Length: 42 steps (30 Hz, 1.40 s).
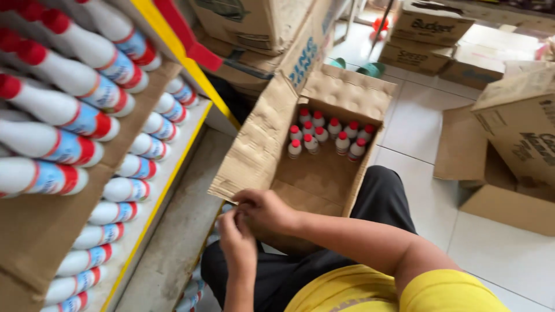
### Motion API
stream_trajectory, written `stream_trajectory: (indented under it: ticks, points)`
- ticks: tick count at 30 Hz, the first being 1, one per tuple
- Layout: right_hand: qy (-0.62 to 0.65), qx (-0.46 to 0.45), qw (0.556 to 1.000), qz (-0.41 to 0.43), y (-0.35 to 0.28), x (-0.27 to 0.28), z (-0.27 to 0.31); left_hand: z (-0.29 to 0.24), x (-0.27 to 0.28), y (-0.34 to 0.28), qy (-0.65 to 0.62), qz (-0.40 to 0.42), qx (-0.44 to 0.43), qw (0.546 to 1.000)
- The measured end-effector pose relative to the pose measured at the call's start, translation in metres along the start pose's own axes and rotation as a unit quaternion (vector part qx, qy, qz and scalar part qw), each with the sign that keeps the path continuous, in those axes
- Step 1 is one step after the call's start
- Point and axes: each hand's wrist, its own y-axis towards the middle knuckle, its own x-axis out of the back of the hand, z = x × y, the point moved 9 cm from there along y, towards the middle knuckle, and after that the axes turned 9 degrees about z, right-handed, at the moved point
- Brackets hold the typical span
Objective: Stocking shelves with bottles of liquid bleach and cleaning products from cardboard boxes.
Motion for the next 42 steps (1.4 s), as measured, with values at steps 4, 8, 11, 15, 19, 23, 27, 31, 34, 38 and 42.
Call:
stream_trajectory:
  ticks: [4,8,11,15,19,23,27,31,34,38,42]
  points:
    - [-0.109,-0.021,0.992,-0.067,-0.05,0.096,-0.035,0.01,-0.096,-0.005,-0.032,0.085,-0.003,0.996]
    - [-0.367,-0.076,0.912,-0.165,-0.081,0.185,-0.043,0.012,-0.181,-0.002,-0.095,0.188,0.053,0.976]
    - [-0.482,-0.116,0.846,-0.196,-0.087,0.234,-0.047,0.015,-0.241,-0.003,-0.147,0.27,0.132,0.943]
    - [-0.545,-0.21,0.794,-0.165,-0.075,0.274,-0.085,0.049,-0.325,-0.02,-0.247,0.351,0.178,0.886]
    - [-0.593,-0.187,0.766,-0.162,-0.069,0.28,-0.1,0.045,-0.35,-0.03,-0.246,0.389,0.16,0.873]
    - [-0.599,-0.227,0.759,-0.116,-0.069,0.273,-0.111,0.066,-0.368,-0.046,-0.223,0.395,0.165,0.876]
    - [-0.601,-0.236,0.763,-0.023,-0.075,0.244,-0.122,0.07,-0.371,-0.045,-0.227,0.383,0.201,0.872]
    - [-0.569,-0.203,0.797,0.008,-0.089,0.204,-0.119,0.101,-0.382,-0.059,-0.236,0.382,0.197,0.872]
    - [-0.507,-0.187,0.841,0.02,-0.096,0.177,-0.102,0.107,-0.377,-0.068,-0.23,0.404,0.161,0.871]
    - [-0.364,-0.222,0.904,-0.034,-0.108,0.168,-0.081,0.078,-0.33,-0.055,-0.112,0.397,0.117,0.903]
    - [-0.252,-0.114,0.955,-0.104,-0.11,0.173,-0.082,0.066,-0.292,-0.04,-0.113,0.351,0.184,0.911]
